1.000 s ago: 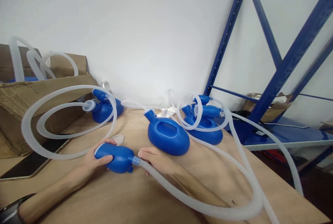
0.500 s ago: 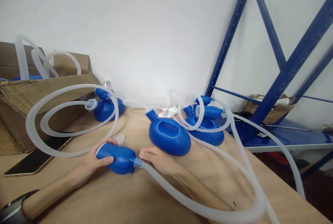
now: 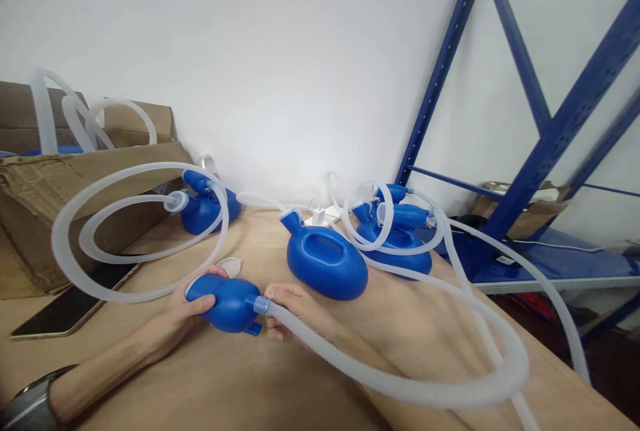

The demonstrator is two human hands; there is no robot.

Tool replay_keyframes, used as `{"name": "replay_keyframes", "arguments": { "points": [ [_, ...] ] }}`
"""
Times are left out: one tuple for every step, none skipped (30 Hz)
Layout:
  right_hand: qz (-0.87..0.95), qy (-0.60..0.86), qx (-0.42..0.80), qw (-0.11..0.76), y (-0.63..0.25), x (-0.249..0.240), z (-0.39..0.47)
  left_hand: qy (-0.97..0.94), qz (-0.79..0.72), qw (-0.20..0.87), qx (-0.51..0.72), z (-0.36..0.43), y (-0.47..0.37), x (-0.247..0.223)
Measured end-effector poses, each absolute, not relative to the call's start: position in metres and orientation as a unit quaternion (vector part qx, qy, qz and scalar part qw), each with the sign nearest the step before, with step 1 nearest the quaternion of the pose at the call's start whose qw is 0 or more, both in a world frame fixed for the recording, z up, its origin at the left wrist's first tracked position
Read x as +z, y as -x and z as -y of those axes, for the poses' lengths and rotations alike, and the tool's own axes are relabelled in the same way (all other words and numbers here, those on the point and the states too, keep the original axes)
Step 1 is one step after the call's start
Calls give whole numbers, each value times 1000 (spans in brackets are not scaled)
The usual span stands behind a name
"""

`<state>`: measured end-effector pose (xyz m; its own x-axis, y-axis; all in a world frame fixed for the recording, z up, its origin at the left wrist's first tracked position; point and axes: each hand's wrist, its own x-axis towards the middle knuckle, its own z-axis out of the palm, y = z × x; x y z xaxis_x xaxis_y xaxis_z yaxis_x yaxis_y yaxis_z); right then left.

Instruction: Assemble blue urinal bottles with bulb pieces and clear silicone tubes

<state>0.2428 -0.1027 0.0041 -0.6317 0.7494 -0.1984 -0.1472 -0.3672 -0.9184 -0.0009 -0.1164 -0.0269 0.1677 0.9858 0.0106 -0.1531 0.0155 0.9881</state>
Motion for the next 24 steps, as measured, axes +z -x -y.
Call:
{"name": "replay_keyframes", "arguments": {
  "points": [
    [503, 317, 752, 284, -245, 4, 102, -514, -420, 562, 494, 116, 3, -27],
    [535, 322, 733, 269, -248, 4, 101, -533, -424, 539, 495, 116, 5, -28],
    [571, 327, 709, 254, -250, 4, 101, -553, -431, 513, 495, 116, 6, -28],
    [605, 330, 683, 241, -253, 5, 100, -572, -437, 488, 494, 116, 8, -29],
    [633, 331, 661, 229, -255, 7, 100, -586, -440, 470, 492, 115, 9, -30],
    [652, 328, 646, 224, -256, 8, 100, -595, -441, 461, 489, 115, 9, -30],
    [664, 325, 635, 224, -256, 9, 100, -596, -440, 462, 487, 115, 9, -31],
    [669, 320, 631, 227, -257, 10, 100, -593, -437, 469, 487, 114, 9, -32],
    [669, 316, 632, 230, -256, 10, 100, -588, -435, 477, 488, 114, 8, -33],
    [669, 314, 633, 230, -256, 9, 100, -581, -434, 485, 489, 113, 7, -35],
    [666, 316, 635, 230, -255, 8, 99, -575, -434, 490, 491, 113, 6, -36],
    [661, 319, 639, 228, -255, 6, 99, -571, -433, 493, 493, 112, 5, -36],
    [655, 322, 646, 225, -255, 5, 98, -568, -432, 497, 494, 112, 5, -37],
    [646, 324, 654, 224, -254, 3, 98, -565, -429, 502, 496, 113, 4, -37],
    [638, 328, 660, 225, -254, 1, 97, -561, -426, 507, 496, 113, 4, -36],
    [631, 330, 666, 225, -254, -1, 97, -558, -422, 515, 495, 113, 4, -36],
    [624, 331, 671, 225, -253, -3, 96, -554, -419, 523, 493, 114, 4, -35],
    [619, 332, 675, 226, -253, -4, 96, -549, -417, 531, 492, 114, 4, -34],
    [616, 333, 677, 228, -252, -6, 95, -545, -415, 538, 491, 114, 4, -34],
    [616, 333, 676, 230, -252, -7, 94, -541, -414, 542, 492, 114, 4, -33],
    [617, 333, 673, 234, -252, -9, 94, -539, -413, 544, 492, 114, 4, -32],
    [620, 336, 668, 236, -252, -10, 93, -537, -414, 545, 493, 114, 3, -32],
    [623, 343, 662, 239, -252, -11, 92, -537, -415, 544, 494, 114, 3, -31],
    [624, 350, 656, 239, -252, -12, 92, -536, -417, 543, 493, 114, 3, -31]
  ]
}}
